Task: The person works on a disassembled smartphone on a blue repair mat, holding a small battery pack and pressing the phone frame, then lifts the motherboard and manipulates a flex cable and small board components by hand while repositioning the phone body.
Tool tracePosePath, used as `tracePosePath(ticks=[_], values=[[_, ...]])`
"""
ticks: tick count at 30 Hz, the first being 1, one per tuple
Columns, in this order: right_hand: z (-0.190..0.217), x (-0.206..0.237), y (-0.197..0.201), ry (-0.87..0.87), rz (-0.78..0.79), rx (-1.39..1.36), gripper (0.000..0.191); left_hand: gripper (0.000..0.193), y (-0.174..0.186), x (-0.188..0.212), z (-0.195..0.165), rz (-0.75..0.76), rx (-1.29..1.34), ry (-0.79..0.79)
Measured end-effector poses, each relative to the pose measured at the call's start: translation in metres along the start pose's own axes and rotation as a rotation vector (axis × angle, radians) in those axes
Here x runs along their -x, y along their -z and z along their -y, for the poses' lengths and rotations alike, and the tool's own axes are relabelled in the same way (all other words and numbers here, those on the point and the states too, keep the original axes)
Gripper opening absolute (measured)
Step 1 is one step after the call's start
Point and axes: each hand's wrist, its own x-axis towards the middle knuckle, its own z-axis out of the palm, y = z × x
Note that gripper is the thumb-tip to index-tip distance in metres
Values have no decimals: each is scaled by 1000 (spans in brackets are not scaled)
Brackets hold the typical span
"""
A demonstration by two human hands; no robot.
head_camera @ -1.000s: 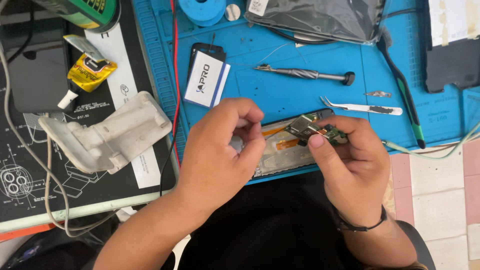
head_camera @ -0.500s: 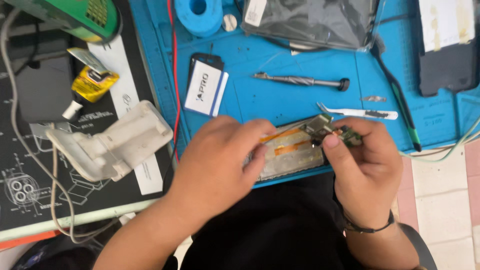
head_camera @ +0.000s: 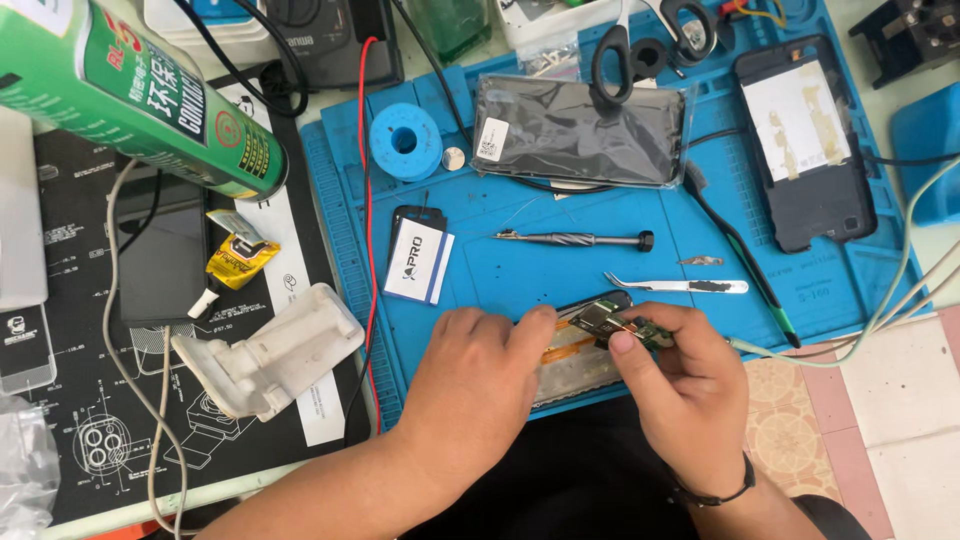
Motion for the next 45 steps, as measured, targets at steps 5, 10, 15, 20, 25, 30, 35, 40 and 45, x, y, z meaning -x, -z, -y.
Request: tracePosePath(ticks=[5,10,15,20,25,30,35,40,45], values=[[2,-1,1,-4,-8,5,22,43,2,-1,-4,-35,67,79],[3,0,3,16,-20,13,22,46,4,2,-4,18,44,102],[3,0,2,24,-19,-5,22,51,2,2,-4,72,-78,29],[4,0,2,26,-20,-10,22,46,-2,-4,-7,110,-146,29],[2,-1,4,24,-20,2,22,57,0,-5,-10,109,-168,53],[2,-1,3,13,-33,44,22,46,-6,-10,-19,162,-235,54],[0,-3,3,18,-45,21,22,35,-2,-14,-16,105,-29,135],[-3,-4,6,14,-49,0,21,29,5,-15,-14,-20,186,276],[-4,-5,6,1,-44,-22,21,17,9,-10,-8,-71,505,347]])
